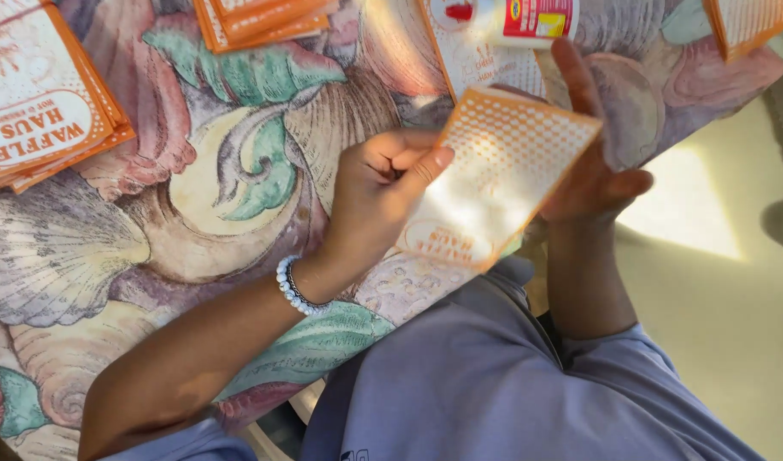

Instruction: Applying glue to paper templates and folding them to assemble small bags.

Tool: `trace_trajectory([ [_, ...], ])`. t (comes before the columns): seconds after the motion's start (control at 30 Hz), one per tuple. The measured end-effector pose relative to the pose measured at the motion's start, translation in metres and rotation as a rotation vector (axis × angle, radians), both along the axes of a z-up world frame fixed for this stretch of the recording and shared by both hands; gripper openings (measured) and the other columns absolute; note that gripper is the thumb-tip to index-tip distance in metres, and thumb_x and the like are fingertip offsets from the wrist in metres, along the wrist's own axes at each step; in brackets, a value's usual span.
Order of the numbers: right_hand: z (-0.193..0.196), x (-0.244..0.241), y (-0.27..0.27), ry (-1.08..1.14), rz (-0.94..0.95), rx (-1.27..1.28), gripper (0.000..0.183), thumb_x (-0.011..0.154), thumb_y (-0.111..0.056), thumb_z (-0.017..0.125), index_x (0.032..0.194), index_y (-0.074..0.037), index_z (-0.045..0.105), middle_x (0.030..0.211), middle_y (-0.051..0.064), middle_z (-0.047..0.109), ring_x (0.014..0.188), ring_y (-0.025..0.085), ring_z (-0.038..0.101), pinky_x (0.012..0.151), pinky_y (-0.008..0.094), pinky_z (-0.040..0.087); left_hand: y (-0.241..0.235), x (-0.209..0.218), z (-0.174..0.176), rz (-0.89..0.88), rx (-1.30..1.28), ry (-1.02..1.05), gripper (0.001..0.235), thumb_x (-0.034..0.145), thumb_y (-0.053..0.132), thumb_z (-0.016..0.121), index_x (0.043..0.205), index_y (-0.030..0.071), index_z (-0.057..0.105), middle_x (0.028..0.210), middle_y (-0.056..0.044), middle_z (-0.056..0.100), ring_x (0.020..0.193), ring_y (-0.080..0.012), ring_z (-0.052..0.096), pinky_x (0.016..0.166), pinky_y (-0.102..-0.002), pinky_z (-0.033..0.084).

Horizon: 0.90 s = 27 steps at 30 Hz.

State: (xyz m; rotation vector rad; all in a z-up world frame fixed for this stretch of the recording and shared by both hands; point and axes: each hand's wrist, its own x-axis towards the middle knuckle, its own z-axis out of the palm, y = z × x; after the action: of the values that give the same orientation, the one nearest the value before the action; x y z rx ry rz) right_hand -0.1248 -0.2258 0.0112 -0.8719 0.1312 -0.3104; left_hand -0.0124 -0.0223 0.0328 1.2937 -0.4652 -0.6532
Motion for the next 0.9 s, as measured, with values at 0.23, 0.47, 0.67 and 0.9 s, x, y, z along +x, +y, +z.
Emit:
trace_trajectory([
  [0.23,0.03,0.006,0.024,-0.019,-0.398,-0.737,0.082,0.09,0.004,0.079,0.161,-0.002,0.038,0.161,0.016,0.048,0.151,0.029,0.049,0.13,0.042,0.046,0.004,0.001,0.024,-0.002,-0.134,0.0,0.028,0.096,0.018,0.073,0.119,0.002,0.068,0.105,-0.006,0.072,0.098,-0.011,0.065,0.089,-0.025,0.054],
  [0.47,0.037,-0.01,0.04,0.075,-0.486,-0.756,0.099,0.086,0.002,0.086,0.167,0.002,0.03,0.179,0.005,0.027,0.109,0.05,0.08,0.093,0.049,0.072,0.008,-0.003,0.038,0.051,-0.101,-0.044,0.022,0.097,0.014,0.072,0.115,0.002,0.073,0.111,-0.011,0.078,0.103,-0.0101,0.071,0.094,-0.023,0.058],
  [0.67,0.04,-0.012,0.037,0.037,-0.59,-0.921,0.091,0.088,0.01,0.088,0.163,0.005,0.037,0.172,0.009,0.038,0.153,0.024,0.051,0.133,0.039,0.047,0.01,-0.004,0.04,0.046,-0.09,-0.078,0.019,0.099,0.017,0.07,0.111,0.004,0.075,0.099,-0.008,0.079,0.091,-0.007,0.069,0.083,-0.022,0.057],
  [0.9,0.042,-0.019,0.038,0.139,-0.58,-0.976,0.032,0.092,-0.007,0.088,0.118,0.011,0.08,0.178,0.004,0.027,0.163,0.026,0.047,0.145,0.042,0.043,0.013,-0.005,0.043,0.052,-0.1,-0.141,0.02,0.1,0.019,0.068,0.11,0.003,0.074,0.099,-0.009,0.078,0.094,-0.0118,0.072,0.086,-0.025,0.058],
])
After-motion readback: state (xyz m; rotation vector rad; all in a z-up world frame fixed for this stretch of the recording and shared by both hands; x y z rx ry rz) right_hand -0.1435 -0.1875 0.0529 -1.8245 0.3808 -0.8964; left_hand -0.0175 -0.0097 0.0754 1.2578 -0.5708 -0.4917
